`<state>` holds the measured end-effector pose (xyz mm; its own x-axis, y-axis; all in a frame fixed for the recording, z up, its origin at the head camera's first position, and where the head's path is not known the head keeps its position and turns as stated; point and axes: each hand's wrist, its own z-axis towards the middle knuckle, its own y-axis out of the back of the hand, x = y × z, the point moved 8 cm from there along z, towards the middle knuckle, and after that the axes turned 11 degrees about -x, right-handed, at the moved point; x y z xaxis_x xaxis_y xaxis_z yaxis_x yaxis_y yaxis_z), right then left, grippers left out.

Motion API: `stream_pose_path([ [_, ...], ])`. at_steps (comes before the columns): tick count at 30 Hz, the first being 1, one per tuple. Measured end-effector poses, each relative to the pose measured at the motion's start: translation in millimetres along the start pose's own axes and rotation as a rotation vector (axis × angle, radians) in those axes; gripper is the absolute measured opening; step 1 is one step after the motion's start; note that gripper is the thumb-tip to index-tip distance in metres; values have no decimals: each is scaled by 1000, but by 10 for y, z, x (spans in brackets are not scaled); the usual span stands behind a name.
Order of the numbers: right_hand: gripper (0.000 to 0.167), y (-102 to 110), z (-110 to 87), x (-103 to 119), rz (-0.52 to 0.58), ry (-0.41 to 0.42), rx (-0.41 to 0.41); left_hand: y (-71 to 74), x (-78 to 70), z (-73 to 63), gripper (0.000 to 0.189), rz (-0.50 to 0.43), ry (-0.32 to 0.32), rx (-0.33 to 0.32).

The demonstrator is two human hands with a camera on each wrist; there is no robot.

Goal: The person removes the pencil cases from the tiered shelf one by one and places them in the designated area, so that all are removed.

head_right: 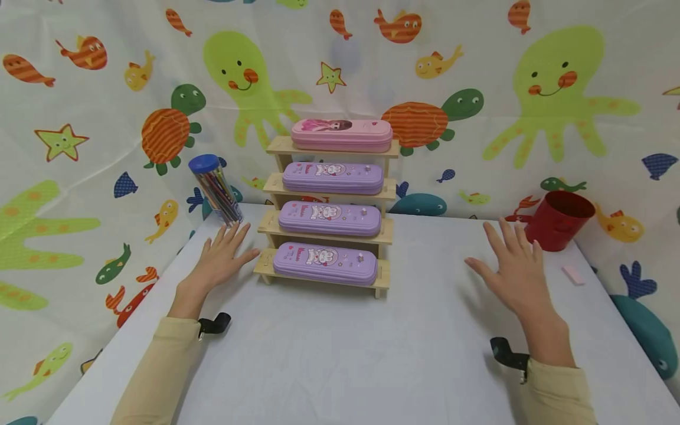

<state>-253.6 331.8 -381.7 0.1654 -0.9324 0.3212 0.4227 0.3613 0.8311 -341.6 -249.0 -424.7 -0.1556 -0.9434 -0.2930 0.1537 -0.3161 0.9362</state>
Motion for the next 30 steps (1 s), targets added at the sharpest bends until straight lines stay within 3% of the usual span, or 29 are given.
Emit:
stream_pose_path([
  [15,86,37,47,480,29,122,-27,-33,-83,-19,88,-33,-13,27],
  [30,87,-186,123,1133,137,218,41,-118,-106,-25,87,-93,-14,39],
])
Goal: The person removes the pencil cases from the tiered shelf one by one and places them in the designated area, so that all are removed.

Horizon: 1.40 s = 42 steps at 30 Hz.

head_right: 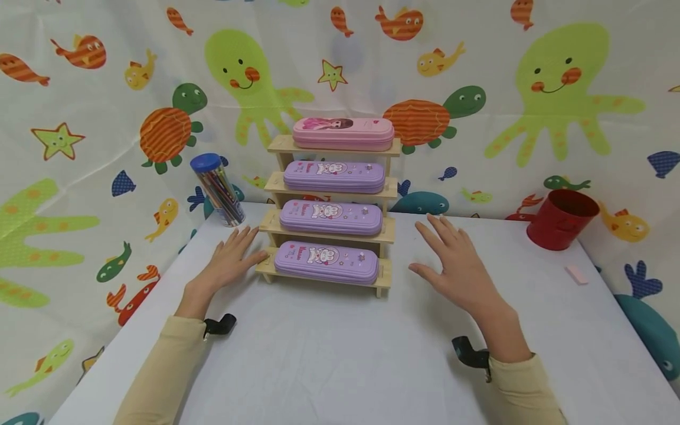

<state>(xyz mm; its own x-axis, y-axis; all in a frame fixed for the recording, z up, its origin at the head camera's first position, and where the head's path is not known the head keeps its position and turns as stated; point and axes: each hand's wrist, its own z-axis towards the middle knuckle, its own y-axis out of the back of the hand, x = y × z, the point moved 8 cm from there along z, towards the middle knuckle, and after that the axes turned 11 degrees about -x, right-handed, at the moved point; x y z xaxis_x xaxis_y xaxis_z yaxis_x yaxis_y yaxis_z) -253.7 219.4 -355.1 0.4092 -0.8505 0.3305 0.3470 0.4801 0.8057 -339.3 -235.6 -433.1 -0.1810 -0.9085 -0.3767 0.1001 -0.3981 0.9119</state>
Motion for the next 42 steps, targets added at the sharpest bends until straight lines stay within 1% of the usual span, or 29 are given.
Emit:
stream_pose_path([
  [3,86,-63,13,115,17,37,-1,-29,-14,-3,88,-3,4,12],
  [8,86,-136,12,326,42,100,-3,-63,-33,-5,88,-17,-8,21],
  [12,84,-206,14,471,49,123,28,-99,-50,-2,86,-53,-16,29],
  [17,79,-295,25,635,70,142,73,-147,-45,-31,86,-112,-8,56],
  [22,73,-408,45,768,98,192,78,-166,-56,-84,85,-158,16,90],
  [25,70,-486,61,827,110,223,78,-165,-60,-111,86,-167,29,104],
  [29,68,-587,84,863,105,234,87,-173,-65,-128,87,-180,49,120],
  [33,68,-677,111,887,100,245,97,-199,-62,-139,89,-170,72,141],
  [36,67,-732,126,893,105,246,103,-217,-60,-156,92,-163,103,162],
  [40,66,-804,140,885,110,234,118,-216,-80,-175,94,-163,121,176],
  [42,66,-842,147,880,117,226,128,-211,-100,-176,93,-174,111,179],
])
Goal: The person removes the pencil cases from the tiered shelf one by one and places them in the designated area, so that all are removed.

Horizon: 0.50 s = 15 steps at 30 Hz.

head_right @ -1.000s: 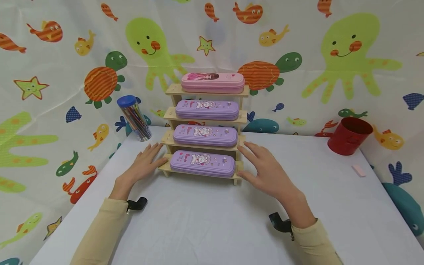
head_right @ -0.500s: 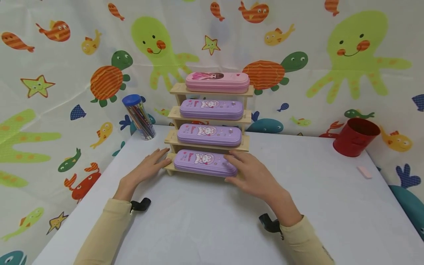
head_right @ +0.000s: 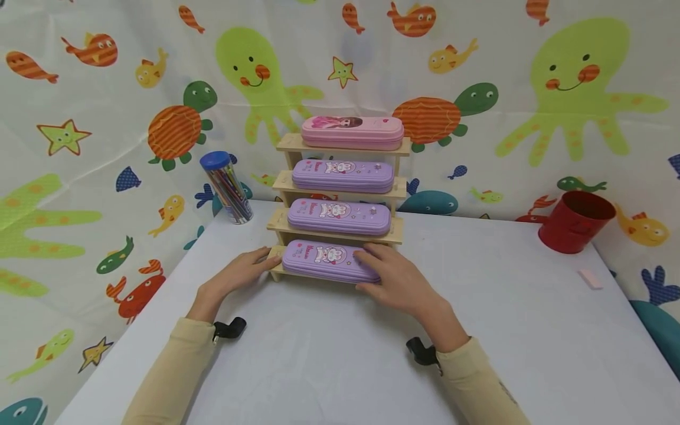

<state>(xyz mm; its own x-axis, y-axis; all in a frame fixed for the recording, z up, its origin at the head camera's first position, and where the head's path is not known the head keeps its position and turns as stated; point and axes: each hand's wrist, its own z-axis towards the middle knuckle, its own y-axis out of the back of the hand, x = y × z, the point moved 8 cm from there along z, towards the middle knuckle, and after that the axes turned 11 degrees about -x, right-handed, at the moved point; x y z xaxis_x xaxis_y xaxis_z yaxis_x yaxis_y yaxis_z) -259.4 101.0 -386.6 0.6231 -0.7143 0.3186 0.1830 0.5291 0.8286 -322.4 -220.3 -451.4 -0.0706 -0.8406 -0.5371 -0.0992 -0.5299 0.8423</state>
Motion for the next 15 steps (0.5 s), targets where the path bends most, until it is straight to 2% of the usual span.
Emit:
stream_pose_path([
  [6,66,-88,37,-47,23,-43,19,-21,-53,16,85,-49,-37,3],
  [15,69,-158,71,-50,20,-83,52,-51,-54,28,79,-115,-21,15],
])
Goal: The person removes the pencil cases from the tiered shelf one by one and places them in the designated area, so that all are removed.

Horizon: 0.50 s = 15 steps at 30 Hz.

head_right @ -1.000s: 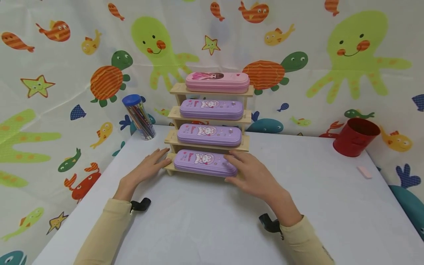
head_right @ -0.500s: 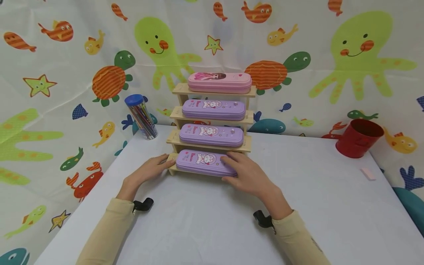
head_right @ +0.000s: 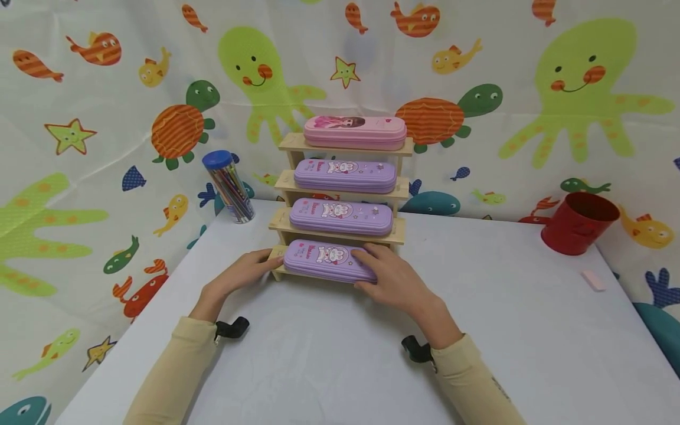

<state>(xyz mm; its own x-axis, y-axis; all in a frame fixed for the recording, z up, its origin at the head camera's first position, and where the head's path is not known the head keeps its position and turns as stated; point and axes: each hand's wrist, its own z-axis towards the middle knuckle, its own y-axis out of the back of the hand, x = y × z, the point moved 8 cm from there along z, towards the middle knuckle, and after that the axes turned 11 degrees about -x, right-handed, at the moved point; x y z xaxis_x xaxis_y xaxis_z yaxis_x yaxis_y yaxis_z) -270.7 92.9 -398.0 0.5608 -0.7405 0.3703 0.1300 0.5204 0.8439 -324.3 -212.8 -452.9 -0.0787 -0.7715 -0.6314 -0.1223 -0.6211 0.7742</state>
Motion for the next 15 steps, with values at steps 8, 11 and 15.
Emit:
stream_pose_path([
  [8,72,16,-6,-1,36,-22,30,-1,-44,-13,69,-101,29,10],
  [11,73,24,-2,6,55,-37,38,-7,-37,-16,68,-136,42,14],
  [15,72,37,2,10,90,-53,41,-9,-28,-10,61,-176,44,6],
])
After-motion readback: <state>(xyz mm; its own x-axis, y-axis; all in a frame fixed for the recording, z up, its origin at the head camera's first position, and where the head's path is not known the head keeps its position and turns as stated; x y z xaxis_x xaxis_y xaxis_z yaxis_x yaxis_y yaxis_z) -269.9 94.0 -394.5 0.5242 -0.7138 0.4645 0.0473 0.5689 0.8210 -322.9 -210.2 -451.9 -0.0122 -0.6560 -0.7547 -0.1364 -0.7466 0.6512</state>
